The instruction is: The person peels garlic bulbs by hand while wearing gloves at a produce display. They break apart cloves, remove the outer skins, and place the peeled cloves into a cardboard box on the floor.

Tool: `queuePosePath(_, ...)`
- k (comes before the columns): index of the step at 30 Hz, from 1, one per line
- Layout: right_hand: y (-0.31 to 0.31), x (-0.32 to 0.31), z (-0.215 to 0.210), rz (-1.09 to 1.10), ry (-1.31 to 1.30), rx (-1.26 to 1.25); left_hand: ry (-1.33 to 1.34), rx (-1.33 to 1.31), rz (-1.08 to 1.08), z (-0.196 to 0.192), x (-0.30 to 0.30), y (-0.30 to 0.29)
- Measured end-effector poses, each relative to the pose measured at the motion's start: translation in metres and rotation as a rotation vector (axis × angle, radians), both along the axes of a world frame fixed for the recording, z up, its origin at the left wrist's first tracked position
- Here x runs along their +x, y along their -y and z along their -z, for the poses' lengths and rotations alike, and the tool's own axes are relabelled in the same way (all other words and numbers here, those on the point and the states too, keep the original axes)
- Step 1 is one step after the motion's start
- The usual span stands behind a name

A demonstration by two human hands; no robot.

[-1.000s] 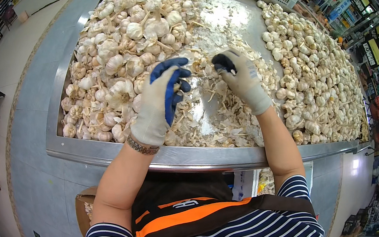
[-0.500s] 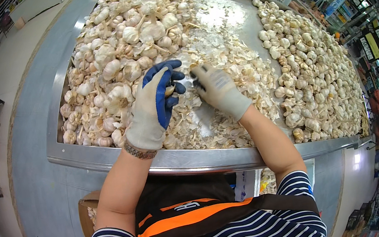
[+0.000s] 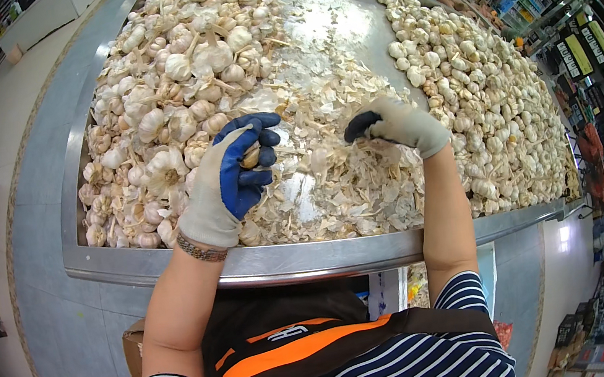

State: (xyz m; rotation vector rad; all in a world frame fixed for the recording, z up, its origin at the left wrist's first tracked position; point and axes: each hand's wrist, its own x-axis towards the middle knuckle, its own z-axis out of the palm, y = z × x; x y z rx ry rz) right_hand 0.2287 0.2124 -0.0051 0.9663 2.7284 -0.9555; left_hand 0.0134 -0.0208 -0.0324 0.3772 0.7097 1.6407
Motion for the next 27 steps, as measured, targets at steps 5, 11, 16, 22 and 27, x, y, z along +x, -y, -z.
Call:
queuePosePath(5, -0.002, -0.001, -0.008, 0.223, -0.32, 0.101, -0.083, 0.011, -0.073, -0.003, 0.002, 0.0)
queuePosePath(11, 0.002, -0.008, 0.03, -0.082, -0.041, 0.176, -0.179, 0.041, -0.141, -0.008, 0.003, 0.003)
queuePosePath(16, 0.006, -0.008, -0.004, 0.248, -0.474, 0.06, -0.173, 0.058, -0.165, -0.008, 0.003, 0.005)
queuePosePath(22, -0.009, -0.016, 0.044, 0.112, -0.222, 0.399, -0.165, 0.085, -0.164, -0.008, 0.002, 0.005)
queuePosePath(27, -0.033, 0.004, 0.043, 0.457, -0.405, 0.208, -0.231, 0.036, -0.181, -0.013, 0.007, 0.005)
